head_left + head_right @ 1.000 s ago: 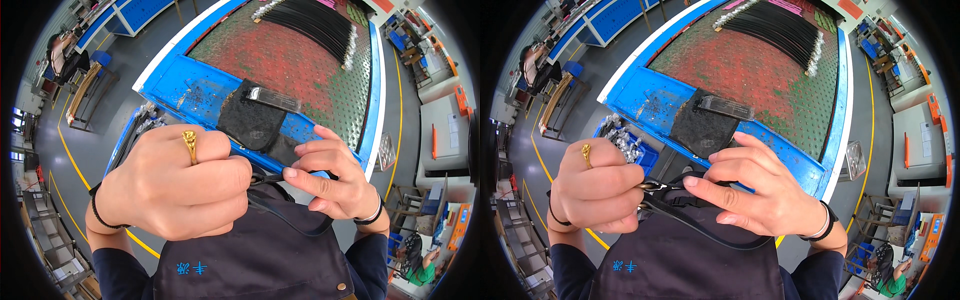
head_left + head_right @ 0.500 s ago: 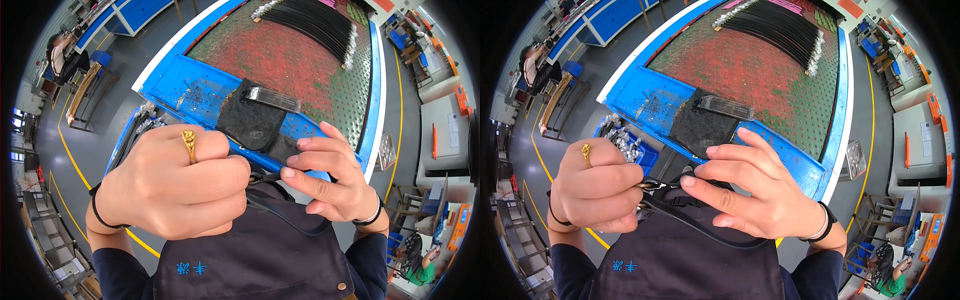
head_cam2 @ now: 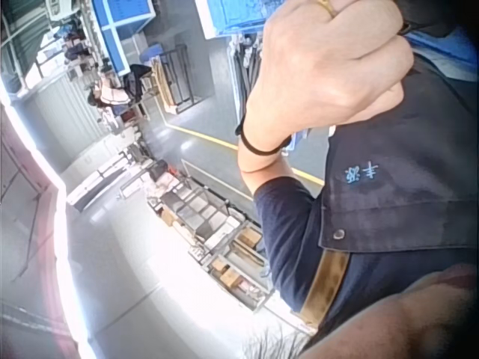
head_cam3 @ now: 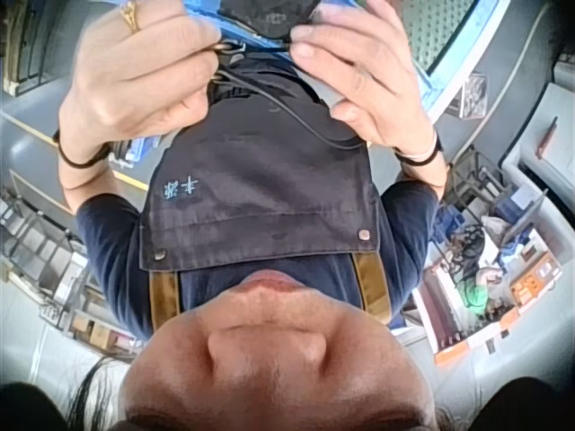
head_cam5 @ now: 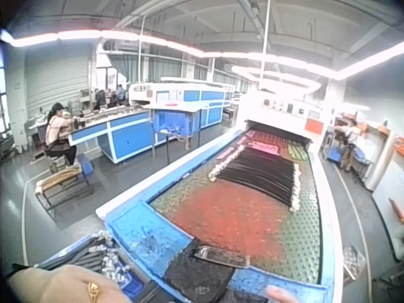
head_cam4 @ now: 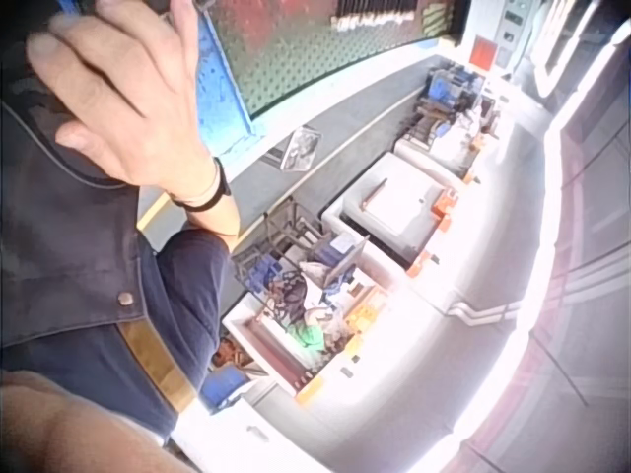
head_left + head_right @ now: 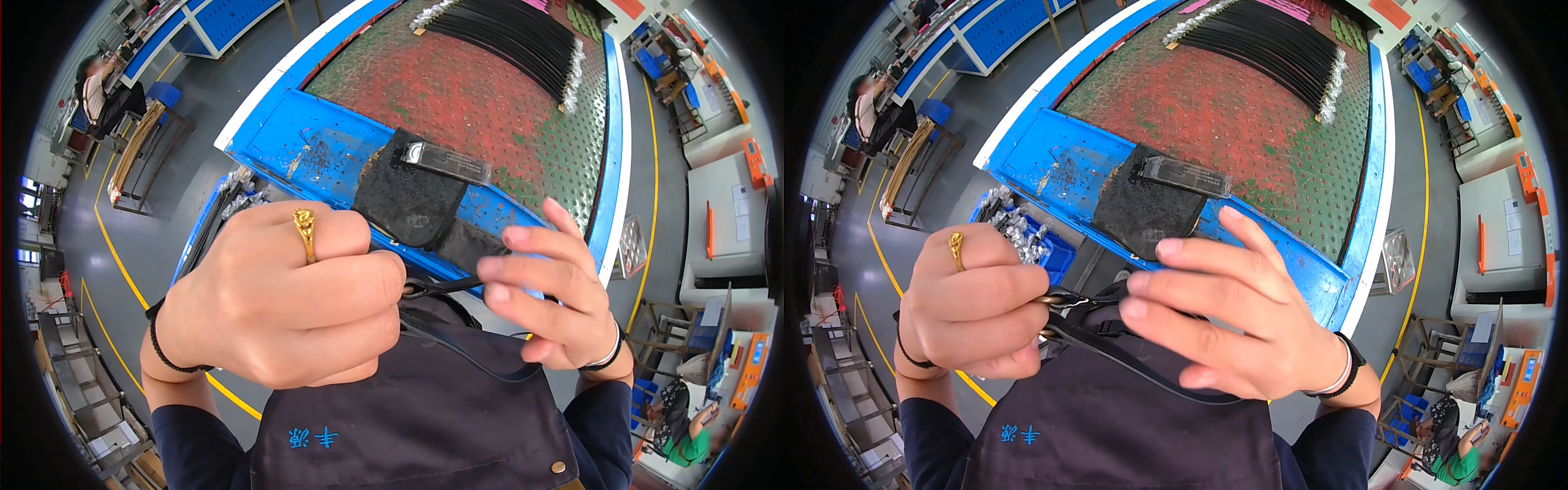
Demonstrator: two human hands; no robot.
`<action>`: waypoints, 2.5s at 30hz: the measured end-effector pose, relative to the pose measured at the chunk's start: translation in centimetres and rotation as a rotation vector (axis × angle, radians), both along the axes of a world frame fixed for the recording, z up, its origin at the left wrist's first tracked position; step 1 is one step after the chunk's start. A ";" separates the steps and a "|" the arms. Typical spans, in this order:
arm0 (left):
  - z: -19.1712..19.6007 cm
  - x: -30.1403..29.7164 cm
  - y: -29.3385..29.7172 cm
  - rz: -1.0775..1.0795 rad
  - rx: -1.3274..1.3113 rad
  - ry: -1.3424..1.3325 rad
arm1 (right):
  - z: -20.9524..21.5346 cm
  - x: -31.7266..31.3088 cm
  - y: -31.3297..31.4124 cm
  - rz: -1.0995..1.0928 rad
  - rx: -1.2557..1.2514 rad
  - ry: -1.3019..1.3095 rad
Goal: The person repeatedly picks up black cables from a pile on a blue workbench and inserts their ends into a transparent rectangular device. The person manipulates the cable and the device with both hands, then places the assembled unit onto a red perforated surface. This process is repeated multiple times throughout the video.
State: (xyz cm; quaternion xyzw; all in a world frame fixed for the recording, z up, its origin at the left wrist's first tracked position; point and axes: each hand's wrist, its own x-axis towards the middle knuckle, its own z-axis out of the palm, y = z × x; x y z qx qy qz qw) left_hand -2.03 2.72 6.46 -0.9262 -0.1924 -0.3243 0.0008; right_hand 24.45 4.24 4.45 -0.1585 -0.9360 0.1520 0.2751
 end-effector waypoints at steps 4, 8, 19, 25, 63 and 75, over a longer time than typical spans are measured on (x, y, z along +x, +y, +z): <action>-0.1 -0.1 0.1 -0.003 0.000 -0.010 | -0.2 0.4 -0.6 0.050 0.076 0.058; 0.1 -0.2 0.1 -0.009 -0.013 0.009 | -0.2 0.4 -0.9 0.006 0.139 -0.065; 0.0 -0.1 -0.1 -0.007 0.004 -0.020 | 0.3 0.5 -0.9 -0.009 0.021 -0.004; 0.0 -0.1 -0.2 -0.008 0.006 -0.016 | 0.0 0.1 -0.5 0.018 0.065 -0.047; -6.4 -4.4 -1.5 0.673 -0.670 -0.584 | -22.1 3.9 -2.0 -0.659 -0.067 -0.517; -5.9 -4.8 -3.1 0.800 -0.395 -0.470 | -22.0 4.1 -1.4 -0.697 -0.083 -0.298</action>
